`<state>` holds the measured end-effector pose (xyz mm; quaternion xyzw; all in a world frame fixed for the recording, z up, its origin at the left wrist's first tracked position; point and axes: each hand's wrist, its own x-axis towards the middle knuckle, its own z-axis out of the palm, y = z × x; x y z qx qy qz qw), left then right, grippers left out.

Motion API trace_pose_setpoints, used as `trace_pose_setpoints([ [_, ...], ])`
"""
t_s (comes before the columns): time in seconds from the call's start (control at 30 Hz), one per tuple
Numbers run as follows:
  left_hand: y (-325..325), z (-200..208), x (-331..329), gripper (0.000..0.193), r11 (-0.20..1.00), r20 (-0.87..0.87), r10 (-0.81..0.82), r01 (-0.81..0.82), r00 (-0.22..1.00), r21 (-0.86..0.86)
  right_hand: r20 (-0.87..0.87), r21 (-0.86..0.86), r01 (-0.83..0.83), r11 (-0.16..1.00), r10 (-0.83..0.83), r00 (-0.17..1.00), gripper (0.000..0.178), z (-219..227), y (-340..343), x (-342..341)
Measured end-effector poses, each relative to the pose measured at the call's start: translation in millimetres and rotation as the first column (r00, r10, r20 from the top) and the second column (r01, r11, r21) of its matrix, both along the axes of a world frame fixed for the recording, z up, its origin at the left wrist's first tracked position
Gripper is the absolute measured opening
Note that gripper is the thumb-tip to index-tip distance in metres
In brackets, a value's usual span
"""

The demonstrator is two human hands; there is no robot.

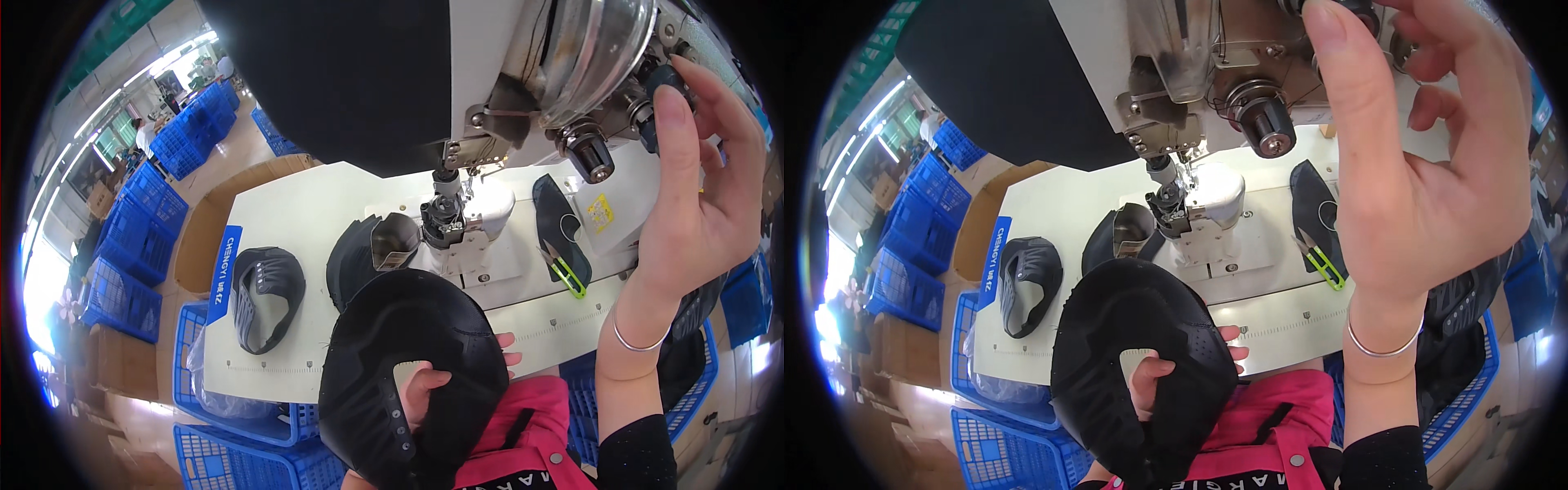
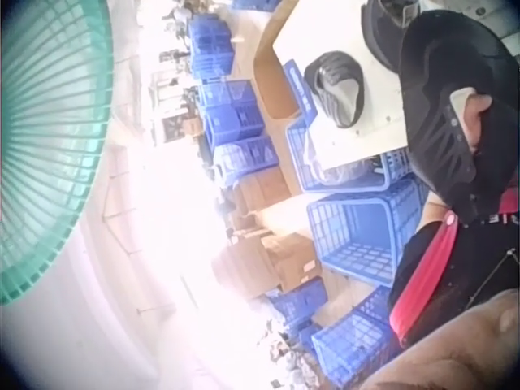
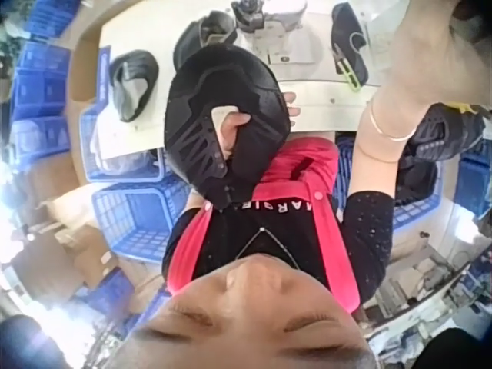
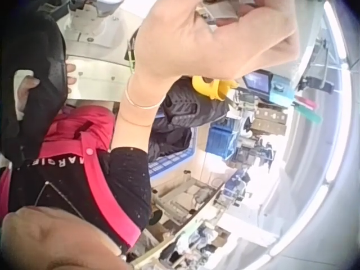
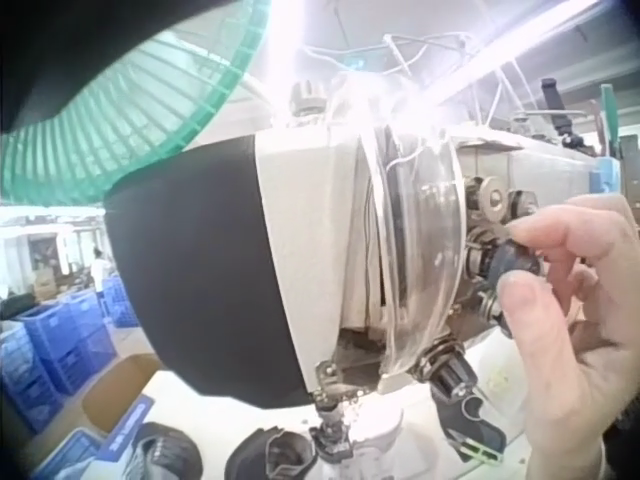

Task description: Stitching a black textured shoe upper using an industrial sewing machine.

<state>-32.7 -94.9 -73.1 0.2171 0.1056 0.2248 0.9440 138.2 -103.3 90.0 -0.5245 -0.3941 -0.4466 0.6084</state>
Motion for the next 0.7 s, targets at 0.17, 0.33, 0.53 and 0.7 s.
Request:
trace_pose_setpoints([
  [0.17,-2,0,2,0.073,1.000,-0.006,0.004,-0.004,1.000,0.009,0.245,-0.032,-0.012,0.999,0.020,0.969,0.022,-2,-4,6],
  [0.33,4,7,4,0.070,0.996,-0.027,-0.006,0.009,1.000,0.094,0.028,-0.093,-0.263,0.960,0.267,0.963,0.023,-28,-29,4],
  [0.53,33,10,-8,0.051,0.931,-0.115,0.045,0.000,0.992,0.365,-0.427,-0.528,-0.686,0.500,0.542,0.724,0.022,-96,6,-10],
  [0.7,68,14,-28,0.044,0.722,-0.341,0.219,0.084,0.914,0.687,-0.535,-0.626,-0.757,0.188,0.603,0.592,0.014,-103,13,-2],
])
